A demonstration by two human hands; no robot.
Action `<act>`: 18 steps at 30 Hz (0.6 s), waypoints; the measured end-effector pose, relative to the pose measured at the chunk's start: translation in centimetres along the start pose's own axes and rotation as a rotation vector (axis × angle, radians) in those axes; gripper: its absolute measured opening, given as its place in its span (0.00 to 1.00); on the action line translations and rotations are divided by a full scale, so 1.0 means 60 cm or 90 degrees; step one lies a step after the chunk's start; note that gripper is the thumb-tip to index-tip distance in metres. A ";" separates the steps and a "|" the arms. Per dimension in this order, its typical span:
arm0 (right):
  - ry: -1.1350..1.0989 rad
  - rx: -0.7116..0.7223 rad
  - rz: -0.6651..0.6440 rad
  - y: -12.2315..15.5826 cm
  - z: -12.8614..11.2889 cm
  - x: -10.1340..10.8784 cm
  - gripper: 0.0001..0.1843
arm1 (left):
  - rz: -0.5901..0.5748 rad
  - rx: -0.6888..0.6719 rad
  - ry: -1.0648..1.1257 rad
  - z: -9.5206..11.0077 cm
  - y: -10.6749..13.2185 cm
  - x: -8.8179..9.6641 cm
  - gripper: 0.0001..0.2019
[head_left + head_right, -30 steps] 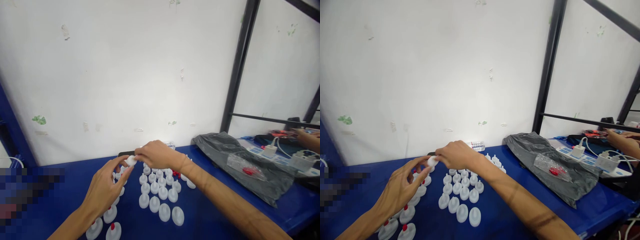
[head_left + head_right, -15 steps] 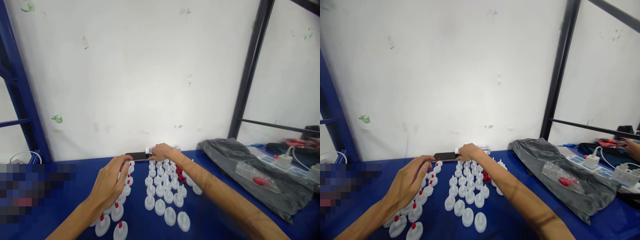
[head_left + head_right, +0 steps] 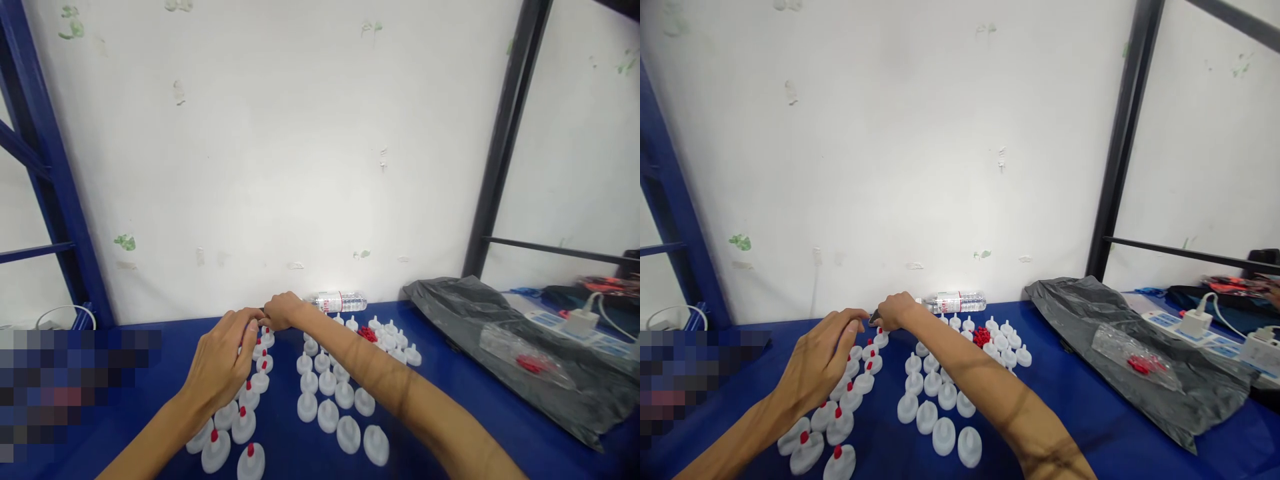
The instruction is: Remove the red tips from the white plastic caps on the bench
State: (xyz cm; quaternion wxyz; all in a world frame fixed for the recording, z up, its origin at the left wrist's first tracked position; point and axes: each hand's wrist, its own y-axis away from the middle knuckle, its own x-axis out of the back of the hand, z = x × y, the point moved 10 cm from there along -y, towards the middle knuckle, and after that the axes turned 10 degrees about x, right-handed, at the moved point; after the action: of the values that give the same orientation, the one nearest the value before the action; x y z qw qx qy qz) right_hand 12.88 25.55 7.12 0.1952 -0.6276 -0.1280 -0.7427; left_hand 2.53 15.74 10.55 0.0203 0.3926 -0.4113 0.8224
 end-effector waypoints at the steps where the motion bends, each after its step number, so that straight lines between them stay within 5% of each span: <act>1: -0.002 0.001 0.014 0.003 0.000 0.007 0.21 | 0.005 0.005 -0.008 0.000 -0.001 0.000 0.16; 11: -0.093 0.059 0.226 0.169 -0.037 0.108 0.27 | 0.030 0.023 0.008 0.001 0.008 -0.019 0.18; 18: -0.282 0.152 0.357 0.253 -0.063 0.126 0.22 | -0.136 0.006 0.208 0.045 0.027 -0.032 0.14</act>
State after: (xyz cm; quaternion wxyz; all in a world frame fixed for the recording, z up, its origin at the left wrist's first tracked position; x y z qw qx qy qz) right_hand 15.34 9.42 13.04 0.4305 -0.7566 -0.0758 -0.4863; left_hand 5.00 13.35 9.14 0.1722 0.2958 -0.3545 0.8702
